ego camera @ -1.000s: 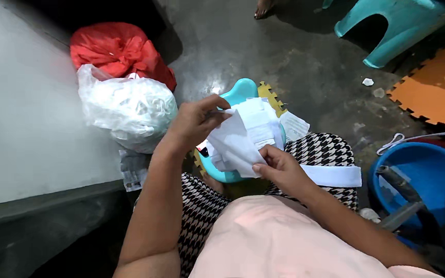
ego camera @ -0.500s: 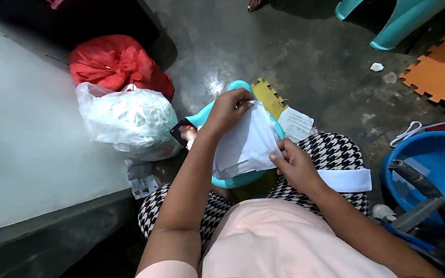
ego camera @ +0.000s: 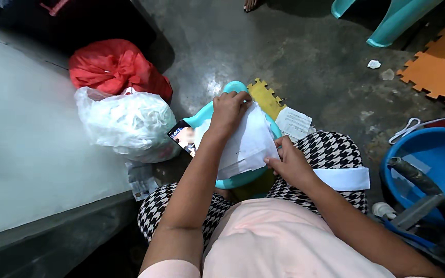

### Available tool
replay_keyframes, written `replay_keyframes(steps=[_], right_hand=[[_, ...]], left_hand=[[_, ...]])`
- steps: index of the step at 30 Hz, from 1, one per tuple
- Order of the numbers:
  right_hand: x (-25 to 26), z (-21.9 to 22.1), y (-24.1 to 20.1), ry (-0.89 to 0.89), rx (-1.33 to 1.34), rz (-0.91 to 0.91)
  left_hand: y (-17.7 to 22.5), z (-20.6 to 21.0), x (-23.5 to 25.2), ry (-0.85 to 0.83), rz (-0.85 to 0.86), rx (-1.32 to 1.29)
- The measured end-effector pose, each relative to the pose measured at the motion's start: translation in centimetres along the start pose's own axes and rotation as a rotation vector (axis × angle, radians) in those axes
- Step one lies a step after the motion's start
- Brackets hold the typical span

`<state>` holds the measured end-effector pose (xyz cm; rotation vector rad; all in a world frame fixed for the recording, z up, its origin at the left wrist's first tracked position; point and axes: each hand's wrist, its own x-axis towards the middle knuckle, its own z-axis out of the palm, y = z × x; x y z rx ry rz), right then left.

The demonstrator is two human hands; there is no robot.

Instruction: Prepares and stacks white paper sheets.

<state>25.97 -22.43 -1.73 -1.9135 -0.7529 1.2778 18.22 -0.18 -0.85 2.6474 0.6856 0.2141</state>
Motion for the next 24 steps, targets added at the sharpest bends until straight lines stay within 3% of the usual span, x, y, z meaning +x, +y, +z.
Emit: replay_keyframes(steps=[4, 7, 10, 13, 15, 18, 19, 24], right_hand=[[-1.0, -0.3, -0.6, -0.001, -0.084, 0.027], [-3.4, -0.8, -0.3, 0.164, -0.24, -0.25], [-5.4, -2.4, 0.9, 0.368, -0.427, -0.558], [-7.1, -4.1, 1.9, 0.461, -0.552, -0.626], [-8.2, -4.5, 2.5, 0.488, -0.595, -0.629], [-9.4, -4.4, 3.4, 0.467, -0.619, -0.624], [-9.7, -4.2, 3.6, 0.452, -0.631, -0.618], [-10.6, -3.6, 4.5, 0.459, -0.689, -0.617]], left_hand=[[0.2, -0.2, -0.3, 0.09, -0.078, -0.005], [0.6, -2.6, -1.2, 0.165, -0.153, -0.09], [0.6, -4.7, -3.6, 0.337, -0.12, -0.156], [3.3, -5.3, -7.4, 0.438, -0.033, -0.287], [6.9, -3.3, -10.4, 0.329, 0.024, -0.479], [11.2, 0.6, -13.1, -0.216, 0.015, -0.725], [11.8, 2.1, -13.3, -0.322, -0.01, -0.75], [13.0, 5.4, -12.8, -0.393, -0.063, -0.735]])
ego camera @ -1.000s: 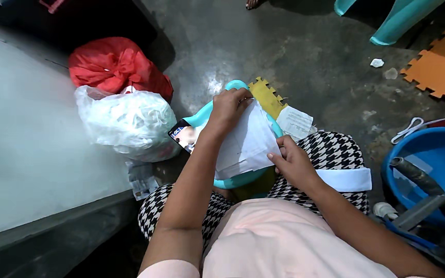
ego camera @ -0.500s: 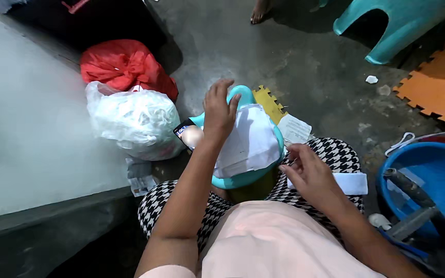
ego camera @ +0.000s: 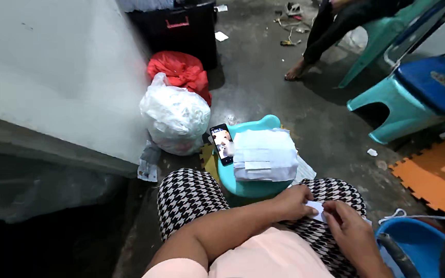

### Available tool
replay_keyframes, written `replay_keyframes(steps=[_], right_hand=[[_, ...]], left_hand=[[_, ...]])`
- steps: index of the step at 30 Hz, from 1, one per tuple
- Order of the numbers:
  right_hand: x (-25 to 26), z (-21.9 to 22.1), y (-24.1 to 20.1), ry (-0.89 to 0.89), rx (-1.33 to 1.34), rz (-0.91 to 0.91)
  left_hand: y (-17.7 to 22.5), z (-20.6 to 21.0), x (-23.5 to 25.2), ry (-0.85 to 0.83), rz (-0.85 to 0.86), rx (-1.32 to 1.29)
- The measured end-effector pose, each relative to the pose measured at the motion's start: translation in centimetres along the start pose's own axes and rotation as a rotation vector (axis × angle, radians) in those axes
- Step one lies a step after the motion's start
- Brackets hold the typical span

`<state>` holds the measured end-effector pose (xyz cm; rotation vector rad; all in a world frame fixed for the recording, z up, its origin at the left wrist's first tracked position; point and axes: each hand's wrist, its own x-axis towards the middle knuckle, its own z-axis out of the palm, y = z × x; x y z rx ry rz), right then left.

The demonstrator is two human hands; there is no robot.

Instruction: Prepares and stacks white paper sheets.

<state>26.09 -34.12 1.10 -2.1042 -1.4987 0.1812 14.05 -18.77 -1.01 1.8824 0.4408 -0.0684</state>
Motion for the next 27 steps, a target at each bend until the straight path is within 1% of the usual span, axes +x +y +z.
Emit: replay_keyframes(steps=[4, 6, 10, 13, 15, 17, 21, 27], right_hand=[[-0.8, -0.5, -1.0, 0.015, -0.018, -0.021], [-1.3, -0.7, -1.6, 0.048, 0.002, -0.052], [-2.5, -1.1, -2.5, 0.08, 0.097, -0.095], [-3.3, -1.4, -2.7, 0.059, 0.125, -0.096], [-3.5, -1.4, -2.8, 0.037, 0.148, -0.097], [-3.8, -1.5, -2.9, 0.025, 0.141, -0.104], [-4.3, -1.4, -3.4, 0.102, 0.046, -0.167], [-5.7, -2.0, -4.1, 0.127, -0.015, -0.182]], left_hand=[[0.6, 0.9, -0.3, 0.02, 0.068, 0.096], [1.5, 1.1, -1.2, 0.035, 0.113, 0.073], [2.2, 1.6, -2.9, 0.073, 0.113, -0.109], [2.1, 2.5, -4.0, 0.091, 0.1, -0.267], [2.1, 2.7, -4.7, 0.114, 0.12, -0.319], [2.4, 3.0, -5.3, 0.116, 0.138, -0.324], [3.3, 3.4, -6.3, 0.101, 0.179, -0.27], [3.5, 3.6, -7.5, 0.103, 0.224, -0.281]])
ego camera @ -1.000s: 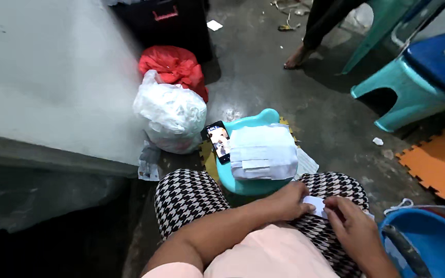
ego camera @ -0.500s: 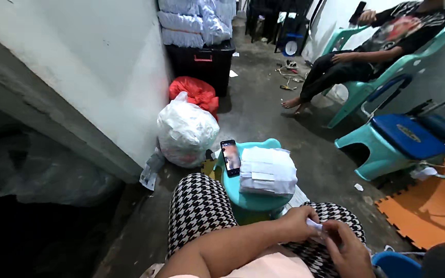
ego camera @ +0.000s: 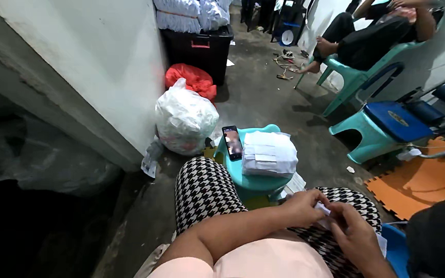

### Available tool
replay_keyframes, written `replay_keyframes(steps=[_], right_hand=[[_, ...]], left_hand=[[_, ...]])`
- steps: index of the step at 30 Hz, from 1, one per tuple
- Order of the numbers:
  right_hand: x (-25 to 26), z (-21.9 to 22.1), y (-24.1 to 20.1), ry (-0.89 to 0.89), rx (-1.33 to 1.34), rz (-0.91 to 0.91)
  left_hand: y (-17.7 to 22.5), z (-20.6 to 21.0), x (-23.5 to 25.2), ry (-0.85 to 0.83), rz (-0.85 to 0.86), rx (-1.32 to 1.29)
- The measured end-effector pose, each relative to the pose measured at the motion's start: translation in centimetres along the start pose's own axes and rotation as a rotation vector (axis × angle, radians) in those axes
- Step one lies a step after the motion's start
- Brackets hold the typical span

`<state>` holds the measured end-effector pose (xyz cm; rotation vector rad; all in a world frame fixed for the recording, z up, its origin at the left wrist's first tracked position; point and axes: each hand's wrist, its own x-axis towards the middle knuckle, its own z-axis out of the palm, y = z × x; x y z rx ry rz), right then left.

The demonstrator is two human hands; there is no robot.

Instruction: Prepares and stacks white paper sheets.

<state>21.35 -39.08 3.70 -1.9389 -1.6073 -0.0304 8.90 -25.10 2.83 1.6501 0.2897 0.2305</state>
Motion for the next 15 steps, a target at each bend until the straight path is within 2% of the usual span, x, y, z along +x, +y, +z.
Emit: replay_keyframes(steps=[8, 12, 15], right_hand=[[-1.0, 1.0, 0.2, 0.051, -0.041, -0.002], [-0.6, 2.4, 1.4, 0.045, -0.008, -0.006], [0.0, 3.5, 2.5, 0.03, 0.042, 0.033]], left_hand=[[-0.1, -0.1, 0.0, 0.0, -0.15, -0.173], [-1.5, -0.3, 0.6, 0.009, -0.282, -0.39], [-2.8, -0.7, 1.6, 0.036, -0.305, -0.416]])
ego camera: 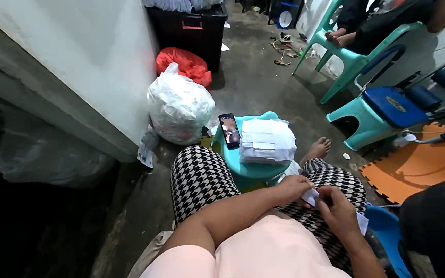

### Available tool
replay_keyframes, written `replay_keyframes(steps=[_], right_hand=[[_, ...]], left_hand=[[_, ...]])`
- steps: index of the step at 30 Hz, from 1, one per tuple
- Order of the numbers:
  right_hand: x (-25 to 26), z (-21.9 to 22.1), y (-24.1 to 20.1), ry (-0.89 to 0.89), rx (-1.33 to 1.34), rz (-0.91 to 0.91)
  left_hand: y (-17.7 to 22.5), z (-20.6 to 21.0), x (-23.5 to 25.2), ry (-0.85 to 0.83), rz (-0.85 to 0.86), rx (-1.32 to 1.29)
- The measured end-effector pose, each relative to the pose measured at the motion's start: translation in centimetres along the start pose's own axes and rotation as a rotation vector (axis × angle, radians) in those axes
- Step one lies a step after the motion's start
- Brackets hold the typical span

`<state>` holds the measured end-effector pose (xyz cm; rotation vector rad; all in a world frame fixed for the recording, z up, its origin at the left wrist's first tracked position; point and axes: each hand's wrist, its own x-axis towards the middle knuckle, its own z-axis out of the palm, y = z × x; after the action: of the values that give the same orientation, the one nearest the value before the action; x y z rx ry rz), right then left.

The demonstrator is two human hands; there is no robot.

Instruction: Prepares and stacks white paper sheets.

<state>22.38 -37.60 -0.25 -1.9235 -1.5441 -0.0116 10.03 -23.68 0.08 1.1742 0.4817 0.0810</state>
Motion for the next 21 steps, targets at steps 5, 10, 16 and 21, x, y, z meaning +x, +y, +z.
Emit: replay_keyframes(steps=[5, 10, 16, 21], right_hand=[[1.1, 2.4, 2.8, -0.066, 0.13, 0.078], [1.8, 4.4, 5.1, -0.128, 0.27, 0.197], [2.4, 4.6, 5.9, -0.12, 0.248, 0.139], [2.7, 4.2, 5.4, -0.133, 0.096, 0.081]], left_hand=[[-1.2, -1.4, 2.3, 0.023, -0.01, 0.176], [-2.4, -2.6, 4.4, 0.076, -0.102, 0.141], [-2.5, -3.4, 5.7, 0.063, -0.177, 0.02], [-2.6, -3.2, 6.0, 0.042, -0.234, -0.045]])
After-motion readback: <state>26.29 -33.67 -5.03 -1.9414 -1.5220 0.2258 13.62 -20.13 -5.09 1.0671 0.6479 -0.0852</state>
